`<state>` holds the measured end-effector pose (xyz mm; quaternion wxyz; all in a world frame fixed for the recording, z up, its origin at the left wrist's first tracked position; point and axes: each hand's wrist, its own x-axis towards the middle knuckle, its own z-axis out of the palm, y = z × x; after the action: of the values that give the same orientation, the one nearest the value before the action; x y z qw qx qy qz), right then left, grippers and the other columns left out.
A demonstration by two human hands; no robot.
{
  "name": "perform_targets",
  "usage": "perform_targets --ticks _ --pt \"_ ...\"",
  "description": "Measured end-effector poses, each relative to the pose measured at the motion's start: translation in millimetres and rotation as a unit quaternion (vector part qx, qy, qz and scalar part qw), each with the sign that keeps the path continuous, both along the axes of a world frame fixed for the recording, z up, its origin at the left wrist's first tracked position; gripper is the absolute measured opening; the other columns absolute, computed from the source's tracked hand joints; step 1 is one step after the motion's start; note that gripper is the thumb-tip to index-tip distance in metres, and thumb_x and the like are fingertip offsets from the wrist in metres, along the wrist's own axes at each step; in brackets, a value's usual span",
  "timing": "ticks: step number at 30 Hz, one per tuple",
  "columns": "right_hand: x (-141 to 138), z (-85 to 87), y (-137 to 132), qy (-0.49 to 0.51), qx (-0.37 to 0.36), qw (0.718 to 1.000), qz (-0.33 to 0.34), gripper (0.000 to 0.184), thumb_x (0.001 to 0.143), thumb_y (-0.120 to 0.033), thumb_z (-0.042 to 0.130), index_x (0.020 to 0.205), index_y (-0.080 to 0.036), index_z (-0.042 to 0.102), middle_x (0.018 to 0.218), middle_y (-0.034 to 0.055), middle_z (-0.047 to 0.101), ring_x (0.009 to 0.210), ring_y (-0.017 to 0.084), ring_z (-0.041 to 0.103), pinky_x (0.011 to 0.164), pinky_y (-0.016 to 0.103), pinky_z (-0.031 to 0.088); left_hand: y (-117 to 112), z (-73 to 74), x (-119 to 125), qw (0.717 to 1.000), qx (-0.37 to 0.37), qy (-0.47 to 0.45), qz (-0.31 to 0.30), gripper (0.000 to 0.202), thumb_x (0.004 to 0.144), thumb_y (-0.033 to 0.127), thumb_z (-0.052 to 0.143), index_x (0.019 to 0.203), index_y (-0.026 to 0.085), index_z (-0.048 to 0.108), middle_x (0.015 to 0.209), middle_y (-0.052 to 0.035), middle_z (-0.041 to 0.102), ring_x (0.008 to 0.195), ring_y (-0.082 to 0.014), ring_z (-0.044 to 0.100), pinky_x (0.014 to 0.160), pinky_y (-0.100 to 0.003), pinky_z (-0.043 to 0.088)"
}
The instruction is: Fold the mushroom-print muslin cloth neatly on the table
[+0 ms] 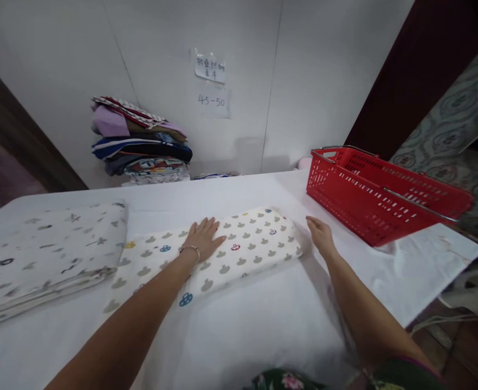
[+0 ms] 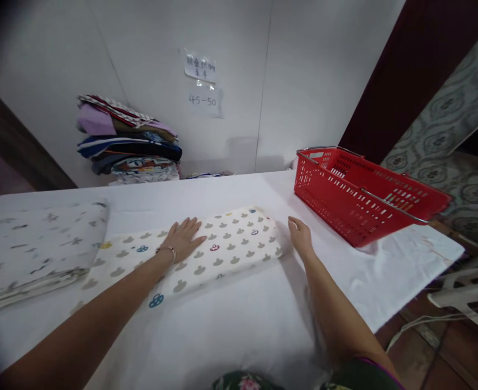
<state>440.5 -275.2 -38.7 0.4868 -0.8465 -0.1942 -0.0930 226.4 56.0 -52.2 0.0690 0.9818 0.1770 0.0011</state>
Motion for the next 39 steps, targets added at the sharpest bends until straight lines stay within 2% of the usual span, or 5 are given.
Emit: perform_targets --ticks 11,20,24,30,39 --pt "-59 -4.1 26 -0.085 -0.406 0.882 0.222 0.064 0.088 -0.057 0.029 0.138 -0.018 0.036 0.148 0.0078 0.024 0.137 0.025 0.017 0.108 0.049 0.013 -5 5.1 -3 1.0 -0.007 -0.001 0.0 0.072 0.084 0.065 0.017 0.142 0.024 0.026 0.151 -0.0012 0.014 0.139 -0.0233 0.006 0.112 -0.046 0.004" --pt "-44 -9.8 8 -0.093 -0.274 0.94 0.181 0.058 0.088 -0.052 0.029 0.128 -0.016 0.049 0.141 0.0091 0.039 0.132 0.023 0.03 0.106 0.042 0.027 -19 41.6 -33 0.99 -0.087 -0.083 0.076 0.065 0.086 0.06 0.024 0.139 0.023 0.031 0.151 -0.0011 0.017 0.139 -0.0199 0.012 0.112 -0.042 0.013" --pt "-26 -5.3 -10 0.014 -0.253 0.965 0.071 0.062 0.083 -0.055 0.035 0.128 -0.016 0.05 0.119 0.0109 0.059 0.102 0.025 0.058 0.087 0.036 0.045 -22 51.6 -109 0.978 -0.016 -0.143 0.154 0.051 0.085 0.051 0.037 0.123 0.021 0.053 0.142 -0.0035 0.039 0.131 -0.0194 0.032 0.111 -0.033 0.022" --pt "-10 -10.8 -6 0.048 -0.346 0.933 0.092 0.068 0.077 -0.062 0.04 0.119 -0.011 0.057 0.108 0.0161 0.064 0.097 0.03 0.061 0.079 0.038 0.048 -35 35.5 -218 0.908 0.011 -0.076 0.412 0.059 0.081 0.051 0.038 0.122 0.011 0.052 0.127 -0.0148 0.053 0.118 -0.0307 0.046 0.099 -0.041 0.037" --pt "-1 -9.4 6 0.025 -0.353 0.933 0.069 0.066 0.068 -0.062 0.053 0.109 -0.011 0.063 0.098 0.0204 0.066 0.094 0.033 0.062 0.078 0.042 0.049 -26 40.2 -208 0.868 -0.127 -0.045 0.477 0.065 0.071 0.064 0.047 0.112 0.014 0.057 0.112 -0.0175 0.062 0.102 -0.0308 0.059 0.079 -0.037 0.046"
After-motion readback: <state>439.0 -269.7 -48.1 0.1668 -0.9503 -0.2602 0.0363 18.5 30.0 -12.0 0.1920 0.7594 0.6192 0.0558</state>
